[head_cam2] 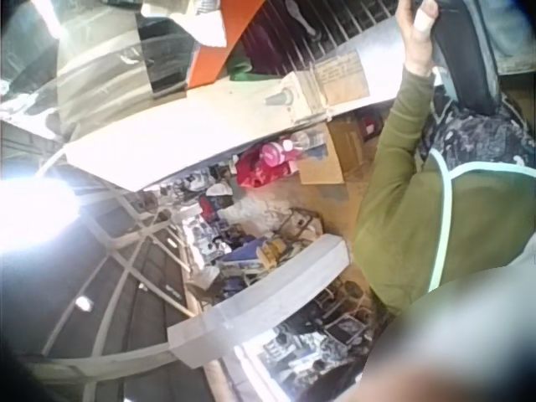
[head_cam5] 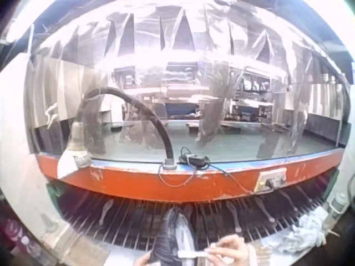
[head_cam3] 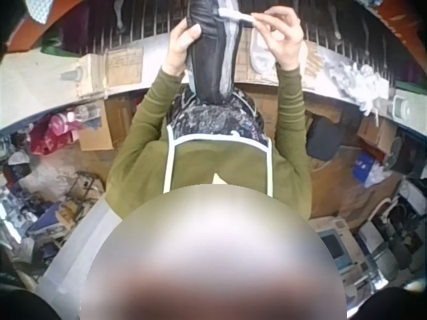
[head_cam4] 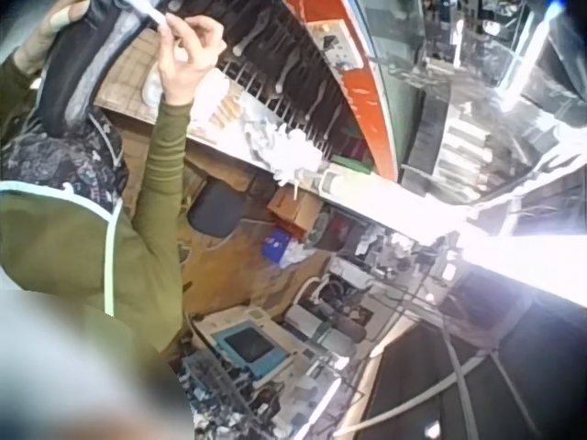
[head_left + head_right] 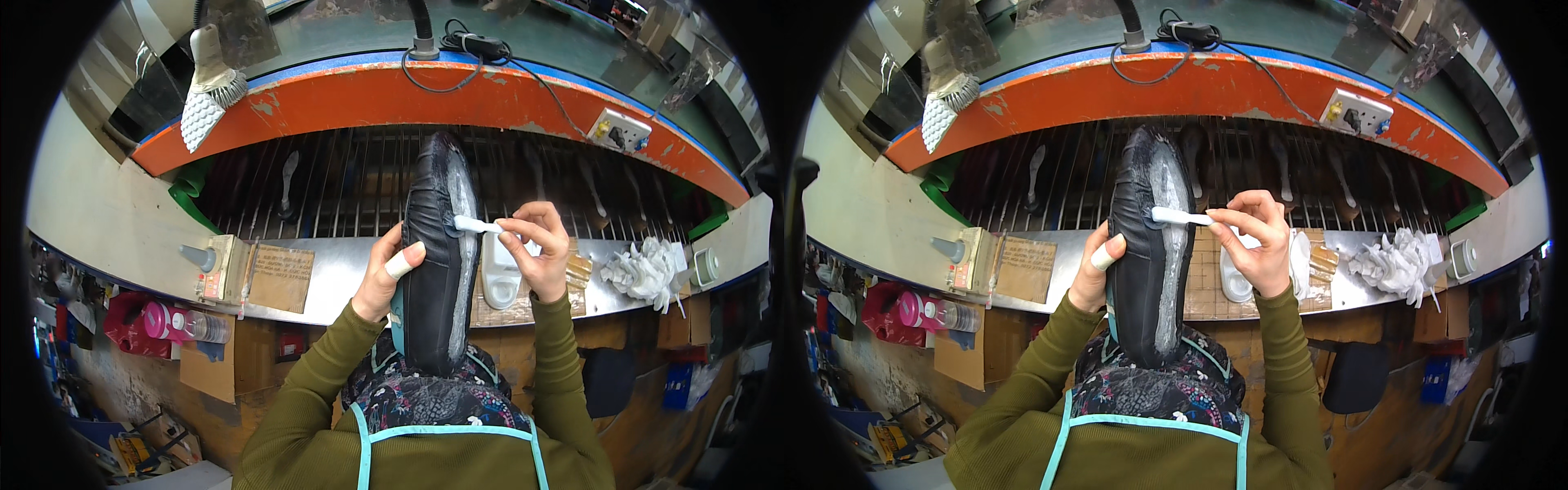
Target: The person applies a white adhesive to the sole and edges of a black shoe using a small brush. The person repeatedly dips the brush into a container and spreads the glue along the shoe's perimeter and sole. The person then repeats the process on a brown shoe.
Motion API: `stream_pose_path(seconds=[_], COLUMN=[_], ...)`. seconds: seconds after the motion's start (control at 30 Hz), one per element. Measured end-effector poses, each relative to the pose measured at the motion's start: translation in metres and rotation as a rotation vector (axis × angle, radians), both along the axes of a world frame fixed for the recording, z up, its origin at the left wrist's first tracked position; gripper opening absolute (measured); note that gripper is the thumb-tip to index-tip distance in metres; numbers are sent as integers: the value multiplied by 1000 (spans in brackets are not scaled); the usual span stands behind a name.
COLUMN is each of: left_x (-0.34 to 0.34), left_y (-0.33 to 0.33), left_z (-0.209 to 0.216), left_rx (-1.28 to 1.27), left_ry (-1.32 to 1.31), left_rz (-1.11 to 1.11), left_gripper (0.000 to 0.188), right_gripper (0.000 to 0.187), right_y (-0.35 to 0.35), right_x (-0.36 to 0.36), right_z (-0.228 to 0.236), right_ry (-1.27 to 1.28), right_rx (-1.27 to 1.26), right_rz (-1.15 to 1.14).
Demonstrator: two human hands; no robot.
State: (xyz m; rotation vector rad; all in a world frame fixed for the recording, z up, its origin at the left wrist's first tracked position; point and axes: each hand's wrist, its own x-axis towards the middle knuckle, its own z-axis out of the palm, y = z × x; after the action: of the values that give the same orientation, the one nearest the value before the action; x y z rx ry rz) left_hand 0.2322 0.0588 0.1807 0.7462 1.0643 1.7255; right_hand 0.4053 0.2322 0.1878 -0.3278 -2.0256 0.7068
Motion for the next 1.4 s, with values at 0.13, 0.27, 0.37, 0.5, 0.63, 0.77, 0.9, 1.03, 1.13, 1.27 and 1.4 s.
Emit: stream_pose_path(seconds=[0.13, 0.27, 0.37, 0.5, 0.63, 0.77, 0.9, 1.03, 1.13, 1.27, 1.4], left_x=[-1, -2, -5, -8, -13, -7, 0, 0, -1, -2, -5], left_y=[0, -1, -3, -6, -6, -5, -12, -15, -16, -14, -10], left_z=[-1, -4, -6, -11, -18, -25, -28, -31, -33, -35, -35], left_rx=[22, 60, 86, 97, 67, 123, 137, 123, 117, 107, 85], left_ry=[-8, -55, -70, -87, -142, -227, -252, -168, -144, -119, -99], left_rz=[27, 45, 47, 66, 30, 31, 198, 380, 438, 446, 438], left_gripper=[57, 53, 49, 47, 50, 67, 50, 43, 42, 43, 47], right_gripper=[18, 17, 18, 17, 18, 14, 14, 14, 14, 14, 14], right_y=[-6, -12, -18, -27, -23, -28, -55, -78, -85, -81, -69], right_x=[4, 8, 9, 12, 5, -14, -1, 21, 21, 6, -8], right_z=[-3, -6, -10, -11, -7, -11, -27, -43, -50, -49, -42], right_ry=[-12, -45, -45, -8, 45, 53, -71, -109, -111, -95, -78], right_rx=[-60, -18, -42, -129, -159, -269, -464, -743, -754, -646, -522], right_rz=[31, 27, 57, 152, 209, -6, 78, 150, 117, 53, 6])
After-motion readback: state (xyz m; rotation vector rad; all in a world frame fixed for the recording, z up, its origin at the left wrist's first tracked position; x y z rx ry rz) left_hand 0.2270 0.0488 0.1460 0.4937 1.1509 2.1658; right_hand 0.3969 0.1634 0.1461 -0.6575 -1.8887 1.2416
